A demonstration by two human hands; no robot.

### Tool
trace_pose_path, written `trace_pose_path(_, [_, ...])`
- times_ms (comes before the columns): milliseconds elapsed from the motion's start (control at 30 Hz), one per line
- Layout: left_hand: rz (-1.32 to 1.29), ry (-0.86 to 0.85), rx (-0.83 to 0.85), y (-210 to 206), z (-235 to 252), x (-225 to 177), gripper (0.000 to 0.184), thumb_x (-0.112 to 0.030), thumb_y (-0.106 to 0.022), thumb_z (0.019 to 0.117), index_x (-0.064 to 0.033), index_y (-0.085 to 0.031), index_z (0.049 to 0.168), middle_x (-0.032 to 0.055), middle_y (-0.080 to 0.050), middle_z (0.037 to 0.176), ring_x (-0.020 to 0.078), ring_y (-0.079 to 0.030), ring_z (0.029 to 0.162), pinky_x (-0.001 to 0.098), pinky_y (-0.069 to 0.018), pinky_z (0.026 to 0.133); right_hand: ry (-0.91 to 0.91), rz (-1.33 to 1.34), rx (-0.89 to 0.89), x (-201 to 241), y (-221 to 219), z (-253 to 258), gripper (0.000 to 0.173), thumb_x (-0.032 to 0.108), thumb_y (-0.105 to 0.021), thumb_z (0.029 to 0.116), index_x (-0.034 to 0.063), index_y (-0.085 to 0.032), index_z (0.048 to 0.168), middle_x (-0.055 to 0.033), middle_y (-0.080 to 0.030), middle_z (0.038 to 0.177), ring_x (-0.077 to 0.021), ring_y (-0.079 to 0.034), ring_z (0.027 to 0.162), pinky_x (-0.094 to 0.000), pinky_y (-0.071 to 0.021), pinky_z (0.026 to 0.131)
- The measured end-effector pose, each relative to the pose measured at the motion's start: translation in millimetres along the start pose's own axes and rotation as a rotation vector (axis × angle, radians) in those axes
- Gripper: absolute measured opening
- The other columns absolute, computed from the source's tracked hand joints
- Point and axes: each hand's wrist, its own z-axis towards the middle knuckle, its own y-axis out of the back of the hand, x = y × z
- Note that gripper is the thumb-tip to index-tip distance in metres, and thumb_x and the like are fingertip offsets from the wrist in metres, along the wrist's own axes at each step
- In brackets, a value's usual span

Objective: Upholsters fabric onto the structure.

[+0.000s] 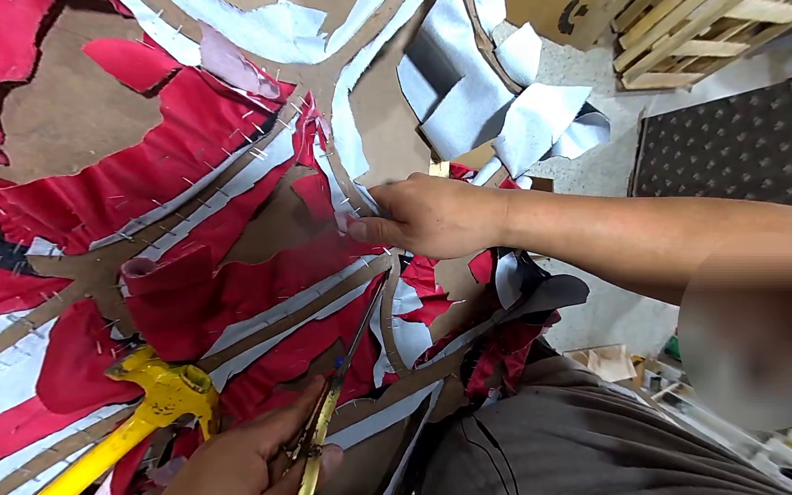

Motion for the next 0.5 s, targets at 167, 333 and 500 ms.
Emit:
trace_pose_path(167, [-0.113, -0.03, -0.003, -9.8, -4.2, -7.6, 0.063, -0.042, -0.064, 0.1006, -0.0046, -0.051, 0.15, 0.0121, -0.074, 0.1, 0.0204, -0.069, 0.075, 0.0439, -0.0586, 0.07, -0.007, -0.008, -0.007, -1.5, -0.5, -0.7, 0.044, 0.052, -0.043, 0.1075, 0.0143, -0.064, 0.105, 0.0027, -0.057, 0.074, -0.0099, -0.059, 0.068, -0.0348, -0.0492, 0.062])
trace_pose_path(333, [-0.198, -0.012, -0.034, -18.8, -7.4, -18.1, 0.061, -0.037, -0.065, 0.1007, -0.0018, -0.052, 0.149, 0.0089, -0.074, 0.097, 0.0164, -0.068, 0.073, 0.0391, -0.0588, 0.069, -0.027, 0.045, -0.004, -4.0, -1.0, 0.5, 0.042, 0.051, -0.045, 0.1074, 0.0146, -0.066, 0.107, 0.0025, -0.06, 0.077, -0.0094, -0.06, 0.071, -0.0349, -0.0504, 0.064])
trace_pose_path(500, [-0.243, -0.031, -0.05, -21.7, -7.7, -23.6, 0.054, -0.033, -0.066, 0.1005, -0.0015, -0.058, 0.143, 0.0075, -0.074, 0.09, 0.0176, -0.069, 0.07, 0.0398, -0.0598, 0.066, -0.042, 0.052, -0.011, -4.9, -3.0, 1.0, 0.042, 0.051, -0.044, 0.1076, 0.0154, -0.066, 0.107, 0.0026, -0.06, 0.077, -0.0098, -0.061, 0.07, -0.0364, -0.051, 0.063])
